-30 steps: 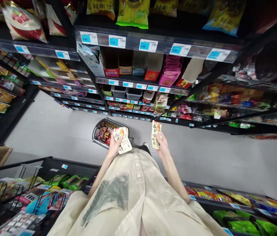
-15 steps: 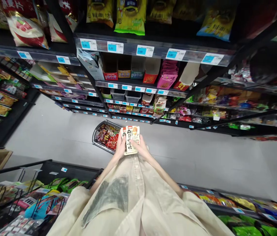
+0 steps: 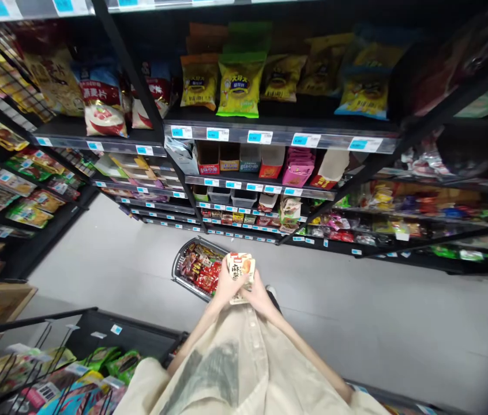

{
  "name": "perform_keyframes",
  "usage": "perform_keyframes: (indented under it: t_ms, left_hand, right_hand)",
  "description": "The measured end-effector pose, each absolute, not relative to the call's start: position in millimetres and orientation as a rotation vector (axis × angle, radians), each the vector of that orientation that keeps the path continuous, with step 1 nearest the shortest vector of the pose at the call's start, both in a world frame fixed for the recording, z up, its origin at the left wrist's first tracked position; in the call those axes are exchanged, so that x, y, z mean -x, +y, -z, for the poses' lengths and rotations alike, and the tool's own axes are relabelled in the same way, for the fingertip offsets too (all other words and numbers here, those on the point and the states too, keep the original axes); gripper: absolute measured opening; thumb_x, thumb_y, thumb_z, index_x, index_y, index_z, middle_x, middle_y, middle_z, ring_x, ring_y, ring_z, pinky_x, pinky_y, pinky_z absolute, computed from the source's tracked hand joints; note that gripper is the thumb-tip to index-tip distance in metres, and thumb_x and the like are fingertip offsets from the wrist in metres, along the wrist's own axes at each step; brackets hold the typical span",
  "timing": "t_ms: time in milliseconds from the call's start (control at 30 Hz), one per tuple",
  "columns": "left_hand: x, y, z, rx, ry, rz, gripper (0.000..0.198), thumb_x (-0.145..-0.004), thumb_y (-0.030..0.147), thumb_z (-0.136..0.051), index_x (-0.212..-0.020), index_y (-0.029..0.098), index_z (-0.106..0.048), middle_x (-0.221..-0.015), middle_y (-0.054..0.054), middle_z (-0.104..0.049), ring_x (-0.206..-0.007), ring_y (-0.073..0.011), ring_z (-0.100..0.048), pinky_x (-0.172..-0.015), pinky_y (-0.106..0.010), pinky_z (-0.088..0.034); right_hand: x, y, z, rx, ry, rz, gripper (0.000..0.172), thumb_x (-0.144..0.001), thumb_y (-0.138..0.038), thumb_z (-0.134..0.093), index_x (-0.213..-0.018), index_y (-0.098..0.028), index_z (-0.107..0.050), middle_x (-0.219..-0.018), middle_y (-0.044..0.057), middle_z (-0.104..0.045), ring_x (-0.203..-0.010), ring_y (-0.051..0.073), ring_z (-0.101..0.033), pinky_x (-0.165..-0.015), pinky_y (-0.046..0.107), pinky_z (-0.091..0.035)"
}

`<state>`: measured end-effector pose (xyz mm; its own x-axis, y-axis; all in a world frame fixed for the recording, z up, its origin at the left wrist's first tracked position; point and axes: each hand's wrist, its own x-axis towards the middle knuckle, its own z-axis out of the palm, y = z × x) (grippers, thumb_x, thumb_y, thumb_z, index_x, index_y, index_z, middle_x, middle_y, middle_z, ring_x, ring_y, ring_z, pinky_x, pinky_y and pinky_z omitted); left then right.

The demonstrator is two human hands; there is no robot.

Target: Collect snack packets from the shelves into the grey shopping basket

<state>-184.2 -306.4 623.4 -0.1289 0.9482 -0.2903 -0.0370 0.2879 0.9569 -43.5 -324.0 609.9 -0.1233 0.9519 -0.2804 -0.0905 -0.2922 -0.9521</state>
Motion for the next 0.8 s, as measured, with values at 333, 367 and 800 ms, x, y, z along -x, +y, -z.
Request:
perform_keyframes:
  t_ms: [333, 367, 800]
  left_hand:
    - [187.1, -312.8, -645.0, -0.491, 1.043, -1.147, 0.071, -0.049, 0.028, -0.099, -0.112, 0.015, -0.068, -0.11, -0.011, -0.078, -0.098, -0.0267, -0.076, -0.092, -0.038, -0.059]
    - [186.3, -310.8, -645.9, -0.519, 1.059, -1.161, 0.074, -0.044, 0.025, -0.1, -0.111, 0.015, -0.068, -0.108, -0.011, -0.079, -0.096, -0.0268, -0.076, -0.091, -0.038, -0.059]
    - [154.1, -305.9, -663.0, -0.756, 1.68, -1.735, 0.07, -0.057, 0.034, -0.097, -0.114, 0.015, -0.061, -0.118, -0.02, -0.074, -0.117, -0.0361, -0.07, -0.107, -0.052, -0.053]
  right_hand:
    - [43.7, -315.0, -630.5, 1.298, -1.402, -1.325, 0.088, -0.077, -0.03, -0.081, -0.156, -0.026, -0.043, -0.138, 0.012, -0.062, -0.128, 0.031, -0.062, -0.111, 0.049, -0.051]
    - [42.8, -313.4, -632.8, 1.297, -1.455, -1.302, 0.086, -0.079, -0.03, -0.078, -0.158, -0.027, -0.042, -0.136, 0.011, -0.061, -0.127, 0.031, -0.062, -0.11, 0.049, -0.051]
    - [40.3, -285.7, -623.2, 0.906, 0.002, -1.812, 0.046, -0.094, -0.059, -0.055, -0.127, -0.027, -0.06, -0.14, 0.009, -0.067, -0.127, 0.024, -0.066, -0.104, 0.044, -0.056]
